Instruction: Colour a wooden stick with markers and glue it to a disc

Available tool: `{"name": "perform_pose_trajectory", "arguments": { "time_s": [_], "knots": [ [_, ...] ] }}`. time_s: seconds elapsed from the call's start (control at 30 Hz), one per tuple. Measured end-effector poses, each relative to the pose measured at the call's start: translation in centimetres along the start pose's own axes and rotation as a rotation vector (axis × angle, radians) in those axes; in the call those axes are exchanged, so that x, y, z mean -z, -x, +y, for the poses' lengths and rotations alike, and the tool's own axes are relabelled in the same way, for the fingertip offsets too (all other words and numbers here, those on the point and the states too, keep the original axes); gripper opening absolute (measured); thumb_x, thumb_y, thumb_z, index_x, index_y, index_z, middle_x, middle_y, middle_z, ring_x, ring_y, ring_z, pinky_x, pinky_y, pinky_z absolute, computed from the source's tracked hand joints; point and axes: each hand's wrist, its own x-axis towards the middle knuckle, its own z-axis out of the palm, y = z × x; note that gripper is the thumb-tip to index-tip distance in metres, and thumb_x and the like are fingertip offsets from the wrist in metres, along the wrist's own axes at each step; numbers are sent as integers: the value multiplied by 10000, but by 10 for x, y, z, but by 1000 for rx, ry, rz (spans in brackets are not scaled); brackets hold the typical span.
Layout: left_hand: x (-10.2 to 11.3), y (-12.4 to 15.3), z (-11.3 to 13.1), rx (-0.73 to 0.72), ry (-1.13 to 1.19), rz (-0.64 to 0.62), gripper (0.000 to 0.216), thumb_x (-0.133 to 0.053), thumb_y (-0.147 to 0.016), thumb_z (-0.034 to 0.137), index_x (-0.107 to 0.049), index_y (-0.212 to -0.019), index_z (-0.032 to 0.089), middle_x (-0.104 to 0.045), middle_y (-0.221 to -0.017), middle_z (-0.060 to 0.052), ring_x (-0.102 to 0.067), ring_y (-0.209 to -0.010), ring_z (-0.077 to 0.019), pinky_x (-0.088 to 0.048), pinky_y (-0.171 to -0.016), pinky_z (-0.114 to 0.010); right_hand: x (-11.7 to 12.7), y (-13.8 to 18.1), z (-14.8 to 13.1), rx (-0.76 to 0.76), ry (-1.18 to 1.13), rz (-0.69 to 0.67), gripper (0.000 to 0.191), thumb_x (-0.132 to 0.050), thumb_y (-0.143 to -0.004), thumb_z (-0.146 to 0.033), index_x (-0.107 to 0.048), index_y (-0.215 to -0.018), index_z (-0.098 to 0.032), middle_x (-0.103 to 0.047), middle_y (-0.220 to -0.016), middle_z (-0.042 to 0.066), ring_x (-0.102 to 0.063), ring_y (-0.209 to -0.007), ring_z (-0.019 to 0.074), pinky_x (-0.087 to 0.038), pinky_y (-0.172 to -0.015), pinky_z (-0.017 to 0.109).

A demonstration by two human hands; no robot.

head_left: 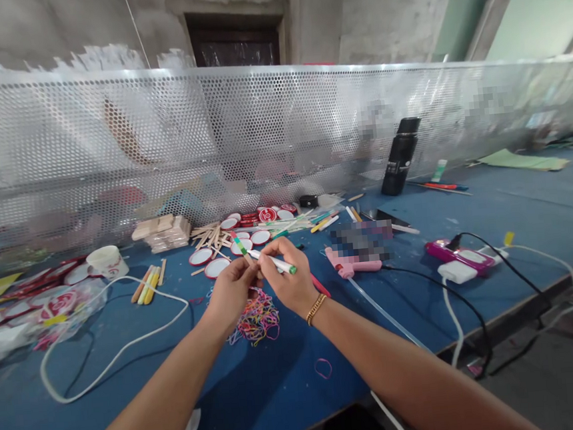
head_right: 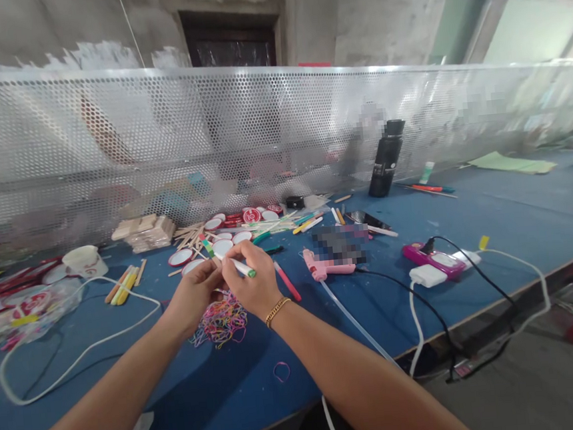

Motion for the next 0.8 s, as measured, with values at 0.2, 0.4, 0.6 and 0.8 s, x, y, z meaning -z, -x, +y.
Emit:
{"name": "perform_pose_trajectory", "arguments": {
  "time_s": [0.2,0.4,0.6,0.8],
  "knots": [
    [0,1,0,-27,-5,0,367,-803,-611,461,-584,-666,173,-539,-603,36,-525,-556,-101,-386,-480,-194,0,1,-3,7,-4,1,63,-545,-857,-249,-557,-802,-221,-650,-742,10,-618,-712,164,-478,-667,284],
    [0,3,0,-32,-25,-13,384,-790,-626,492,-585,-686,173,-558,-613,28,-518,-553,-105,-386,-484,-207,0,1,-3,15,-5,-6,72,-549,-858,-247,-565,-796,-215,-646,-741,5,-611,-699,157,-471,-670,281],
    [-1,3,1,-37,-32,-11,387,-791,-624,492,-581,-682,172,-545,-610,35,-529,-567,-104,-380,-481,-197,1,0,-3,-6,-3,18,75,-545,-864,-252,-561,-802,-212,-646,-751,15,-614,-728,166,-476,-683,288],
    [-1,2,-2,-29,-12,-19,384,-792,-623,487,-586,-703,173,-572,-634,26,-524,-563,-103,-393,-490,-205,1,0,-5,19,-20,-14,79,-543,-862,-250,-569,-797,-214,-649,-748,9,-609,-703,157,-474,-672,283]
  ]
}}
